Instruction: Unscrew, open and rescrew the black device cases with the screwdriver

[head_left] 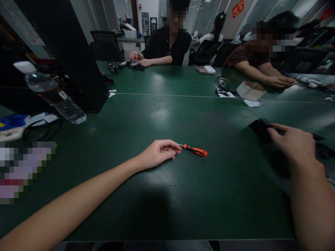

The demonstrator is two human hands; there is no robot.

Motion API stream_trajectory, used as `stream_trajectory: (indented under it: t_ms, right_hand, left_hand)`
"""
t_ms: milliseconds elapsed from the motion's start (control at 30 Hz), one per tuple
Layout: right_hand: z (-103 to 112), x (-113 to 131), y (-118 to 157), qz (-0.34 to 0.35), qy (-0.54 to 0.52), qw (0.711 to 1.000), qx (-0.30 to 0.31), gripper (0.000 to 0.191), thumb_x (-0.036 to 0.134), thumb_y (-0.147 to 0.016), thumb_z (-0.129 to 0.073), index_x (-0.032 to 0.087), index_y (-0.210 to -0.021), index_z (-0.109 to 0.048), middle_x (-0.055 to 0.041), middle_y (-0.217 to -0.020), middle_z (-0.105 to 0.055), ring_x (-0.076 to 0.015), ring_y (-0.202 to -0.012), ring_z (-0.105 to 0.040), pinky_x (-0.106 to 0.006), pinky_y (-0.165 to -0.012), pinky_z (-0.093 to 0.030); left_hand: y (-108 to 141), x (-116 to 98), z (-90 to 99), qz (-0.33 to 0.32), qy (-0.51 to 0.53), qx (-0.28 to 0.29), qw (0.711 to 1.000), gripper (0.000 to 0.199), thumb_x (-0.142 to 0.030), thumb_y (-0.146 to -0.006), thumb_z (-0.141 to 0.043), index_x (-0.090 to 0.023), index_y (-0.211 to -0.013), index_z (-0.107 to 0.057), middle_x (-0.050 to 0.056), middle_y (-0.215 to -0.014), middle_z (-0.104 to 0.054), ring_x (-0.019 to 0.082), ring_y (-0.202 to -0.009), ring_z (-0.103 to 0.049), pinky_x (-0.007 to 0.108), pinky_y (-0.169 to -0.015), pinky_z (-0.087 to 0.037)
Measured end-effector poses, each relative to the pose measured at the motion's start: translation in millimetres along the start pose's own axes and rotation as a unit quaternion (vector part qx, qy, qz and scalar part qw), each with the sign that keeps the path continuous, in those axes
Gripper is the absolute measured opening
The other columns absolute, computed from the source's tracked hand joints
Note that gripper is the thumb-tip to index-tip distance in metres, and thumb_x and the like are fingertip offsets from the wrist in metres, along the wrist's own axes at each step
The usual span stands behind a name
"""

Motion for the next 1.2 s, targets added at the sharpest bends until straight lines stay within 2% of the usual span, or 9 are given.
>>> stream_trajectory:
  t_ms: [267,400,600,767,867,933,1033,1100,1200]
  right_hand:
    - [-0.9,5.9,1.2,0.023,-0.013,1.000,0.015,0.050,0.041,-0.098,-0.048,0.016,-0.133,-0.072,-0.0220,-0.120,-0.074,-0.0333,-0.095,-0.066,-0.041,-0.078,-0.046]
    - [-1.9,14.7,-3.8,0.105,0.041,0.993,-0.017,0.053,0.041,-0.100,-0.041,0.011,-0.127,-0.075,-0.0204,-0.131,-0.068,-0.0325,-0.105,-0.065,-0.039,-0.083,-0.049]
    - [-1.6,15.3,-13.6,0.157,0.091,0.983,0.000,0.049,0.040,-0.100,-0.041,0.017,-0.126,-0.076,-0.0188,-0.121,-0.069,-0.0325,-0.103,-0.066,-0.039,-0.078,-0.052]
    - [1.1,23.0,10.9,0.179,0.116,0.977,-0.021,0.056,0.037,-0.104,-0.029,0.015,-0.133,-0.070,-0.0197,-0.124,-0.067,-0.0324,-0.105,-0.065,-0.040,-0.077,-0.050]
    - [3.6,31.1,22.7,0.181,0.126,0.975,-0.036,0.060,0.039,-0.104,-0.023,0.015,-0.130,-0.072,-0.0200,-0.122,-0.068,-0.0340,-0.102,-0.066,-0.039,-0.067,-0.047]
    - [7.6,33.3,15.0,0.182,0.130,0.974,-0.022,0.060,0.047,-0.104,-0.026,0.018,-0.119,-0.077,-0.0182,-0.118,-0.071,-0.0344,-0.100,-0.067,-0.038,-0.062,-0.044]
    - [19.5,23.2,-20.8,0.167,0.136,0.976,0.024,0.057,0.060,-0.099,-0.038,0.023,-0.107,-0.080,-0.0149,-0.109,-0.076,-0.0346,-0.096,-0.069,-0.037,-0.060,-0.041]
    - [39.4,16.5,-48.3,0.182,0.114,0.976,-0.024,0.052,0.059,-0.096,-0.044,0.023,-0.106,-0.079,-0.0138,-0.111,-0.077,-0.0338,-0.098,-0.069,-0.038,-0.063,-0.042]
    - [67.6,15.7,-65.0,0.250,0.029,0.949,-0.187,0.051,0.051,-0.096,-0.040,0.016,-0.103,-0.077,-0.0184,-0.114,-0.075,-0.0319,-0.107,-0.068,-0.038,-0.073,-0.045]
  left_hand:
    - [0.1,-2.7,-1.0,-0.007,-0.016,0.007,1.000,0.016,-0.019,-0.089,-0.066,-0.012,-0.102,-0.073,0.009,-0.097,-0.074,0.014,-0.077,-0.064,0.032,-0.080,-0.053]
    - [0.1,-2.0,-0.4,-0.007,-0.032,0.008,0.999,0.015,-0.020,-0.090,-0.065,-0.012,-0.101,-0.072,0.009,-0.096,-0.074,0.014,-0.078,-0.065,0.031,-0.080,-0.053]
    - [-0.4,0.0,-0.7,-0.004,-0.050,0.012,0.999,0.016,-0.020,-0.091,-0.064,-0.012,-0.102,-0.072,0.008,-0.096,-0.074,0.014,-0.079,-0.065,0.031,-0.081,-0.053]
    - [0.2,0.7,-1.1,-0.002,-0.062,0.013,0.998,0.017,-0.016,-0.089,-0.064,-0.012,-0.104,-0.072,0.008,-0.096,-0.074,0.014,-0.080,-0.065,0.031,-0.081,-0.053]
    - [0.8,0.5,-2.1,-0.005,-0.065,0.016,0.998,0.017,-0.015,-0.089,-0.063,-0.012,-0.103,-0.072,0.008,-0.096,-0.074,0.014,-0.081,-0.065,0.031,-0.081,-0.052]
    - [1.3,-0.2,-3.0,-0.005,-0.067,0.018,0.998,0.017,-0.015,-0.090,-0.063,-0.012,-0.103,-0.072,0.007,-0.095,-0.074,0.015,-0.082,-0.065,0.031,-0.081,-0.052]
    - [2.2,-0.9,-3.6,0.000,-0.064,0.015,0.998,0.017,-0.014,-0.090,-0.062,-0.012,-0.103,-0.072,0.007,-0.095,-0.073,0.015,-0.085,-0.066,0.030,-0.081,-0.052]
    - [2.6,-1.0,-4.1,0.002,-0.057,0.015,0.998,0.017,-0.013,-0.090,-0.062,-0.012,-0.103,-0.073,0.008,-0.096,-0.073,0.015,-0.086,-0.066,0.030,-0.081,-0.053]
    - [2.5,-0.6,-4.6,0.003,-0.048,0.020,0.999,0.016,-0.013,-0.090,-0.062,-0.013,-0.103,-0.073,0.007,-0.096,-0.073,0.015,-0.085,-0.066,0.031,-0.082,-0.053]
Point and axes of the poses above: each hand's wrist, its own y-axis away from the middle knuckle, its own z-axis out of the back of the hand, x = y × z, the point moved 8 cm from there along -y, towards the middle knuckle
